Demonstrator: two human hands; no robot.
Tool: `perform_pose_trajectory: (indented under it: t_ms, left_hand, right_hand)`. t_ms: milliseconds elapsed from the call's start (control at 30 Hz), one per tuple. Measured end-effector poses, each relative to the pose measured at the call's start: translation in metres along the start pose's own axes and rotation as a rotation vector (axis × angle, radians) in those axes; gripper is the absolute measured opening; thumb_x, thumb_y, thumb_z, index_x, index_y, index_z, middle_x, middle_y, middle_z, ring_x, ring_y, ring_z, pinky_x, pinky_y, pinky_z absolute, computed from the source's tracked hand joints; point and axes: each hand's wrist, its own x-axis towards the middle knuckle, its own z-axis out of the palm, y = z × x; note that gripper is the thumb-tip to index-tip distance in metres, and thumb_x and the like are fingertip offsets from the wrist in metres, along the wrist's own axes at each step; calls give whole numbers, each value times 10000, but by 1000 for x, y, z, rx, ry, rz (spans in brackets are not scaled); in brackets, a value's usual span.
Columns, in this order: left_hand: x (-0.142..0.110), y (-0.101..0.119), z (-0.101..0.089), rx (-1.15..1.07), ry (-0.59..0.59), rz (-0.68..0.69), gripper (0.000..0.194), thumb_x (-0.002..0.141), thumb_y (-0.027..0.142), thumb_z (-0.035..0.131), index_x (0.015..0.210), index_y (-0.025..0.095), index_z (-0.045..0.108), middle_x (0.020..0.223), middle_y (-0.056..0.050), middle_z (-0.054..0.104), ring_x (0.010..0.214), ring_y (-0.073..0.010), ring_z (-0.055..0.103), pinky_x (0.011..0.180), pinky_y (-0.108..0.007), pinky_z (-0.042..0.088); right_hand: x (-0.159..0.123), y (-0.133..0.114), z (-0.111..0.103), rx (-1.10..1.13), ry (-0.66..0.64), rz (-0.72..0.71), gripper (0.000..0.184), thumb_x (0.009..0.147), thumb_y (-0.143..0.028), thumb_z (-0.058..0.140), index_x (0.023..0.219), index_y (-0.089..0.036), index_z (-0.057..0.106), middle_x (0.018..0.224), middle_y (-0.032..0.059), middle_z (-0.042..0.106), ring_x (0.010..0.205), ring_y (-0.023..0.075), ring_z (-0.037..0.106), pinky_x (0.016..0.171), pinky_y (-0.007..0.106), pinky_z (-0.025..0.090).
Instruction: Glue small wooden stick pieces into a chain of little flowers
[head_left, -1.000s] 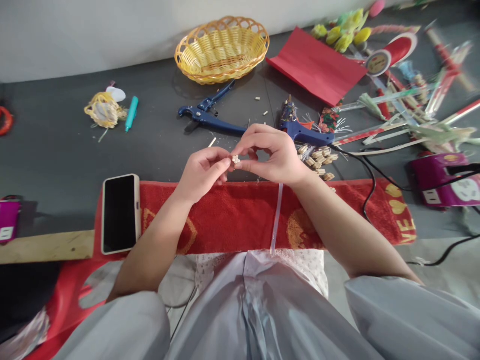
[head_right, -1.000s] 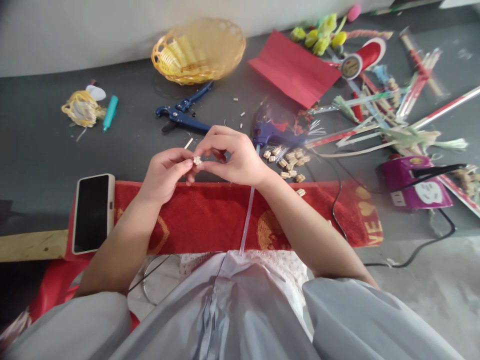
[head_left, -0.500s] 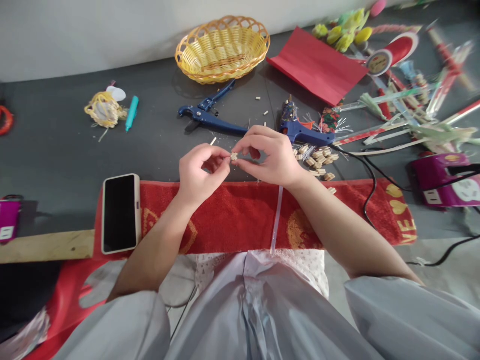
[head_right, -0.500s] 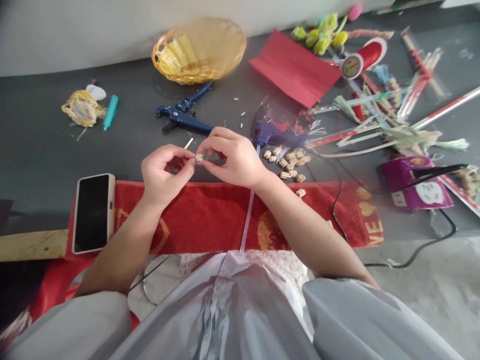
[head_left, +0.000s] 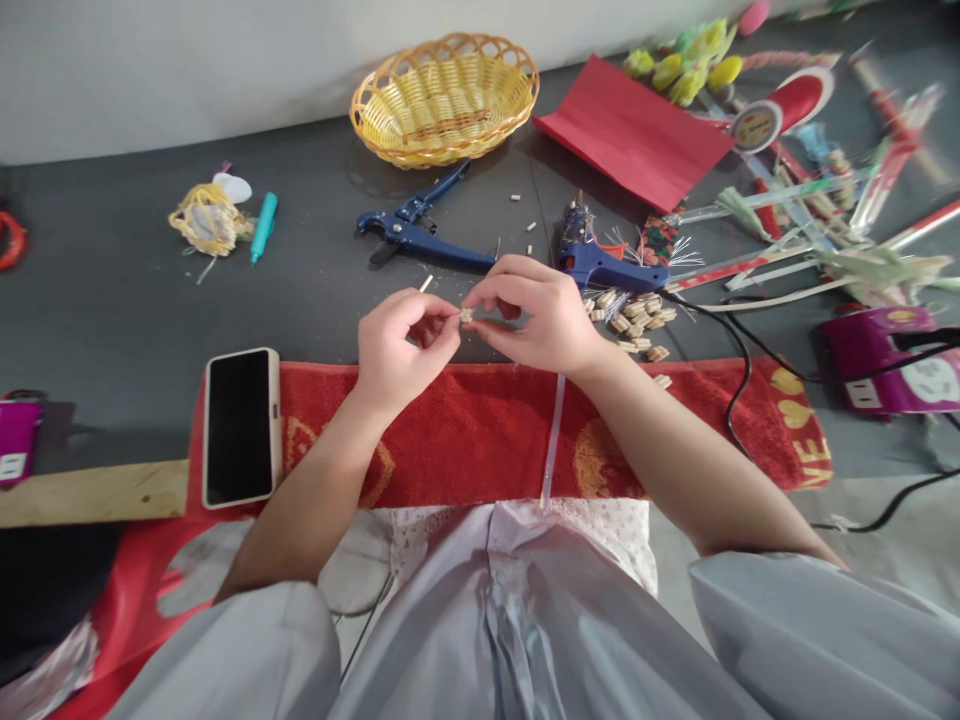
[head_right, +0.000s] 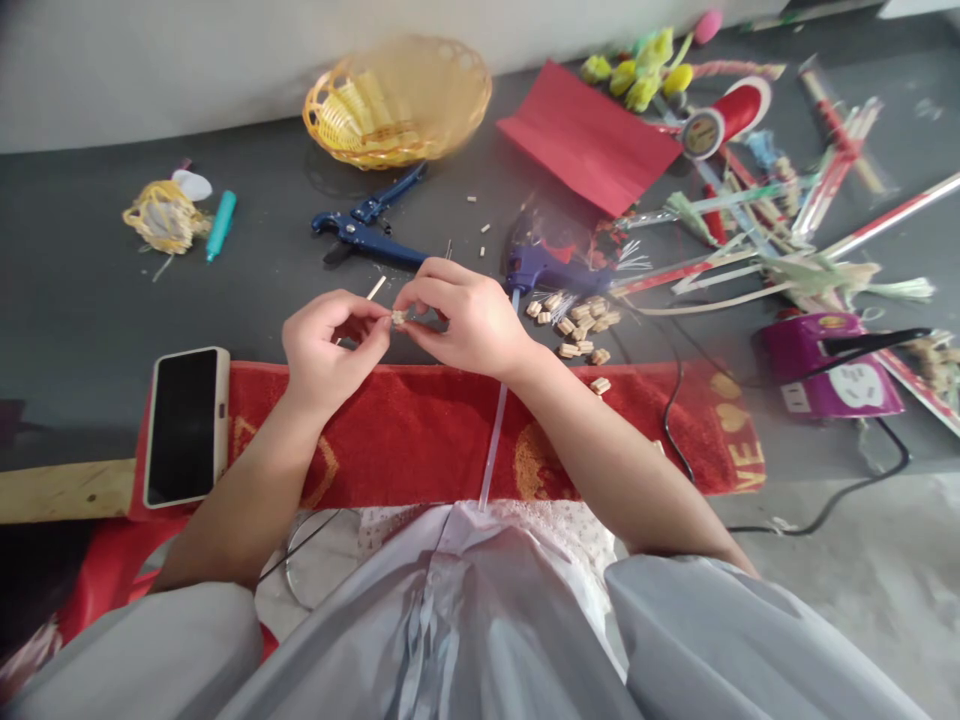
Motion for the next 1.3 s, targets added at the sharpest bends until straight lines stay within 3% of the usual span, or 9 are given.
perform_pose_trajectory:
  t_ms: [400,700,1300]
  left_hand:
    - [1,4,-2,-27,-34,2,94,732,100,616,692,182,596,650,30,558,550,-68,505,543,-202,439]
    - [2,1,-2,5,29,65,108,718,77,596,683,178,578,628,42,548,535,-54,496,526,-180,430]
    - [3,3,-2,-49,-7,-12,70,777,164,626,711,161,648,645,17,619,551,-63,532,527,-175,435]
  right_hand:
    - [-2,0,1,-22,-28,-8,78,832,-221,611,860,-179,672,819,19,574,628,85,490,564,223,414]
    - [-1,-1,0,12,-11,-38,83,858,-238,626,880,-171,669,818,21,576,633,82,493,571,217,433]
    - [-1,-2,0,-104,-16,-84,83,874,-187,575,890,-174,656,828,19,573,648,88,512,579,227,440]
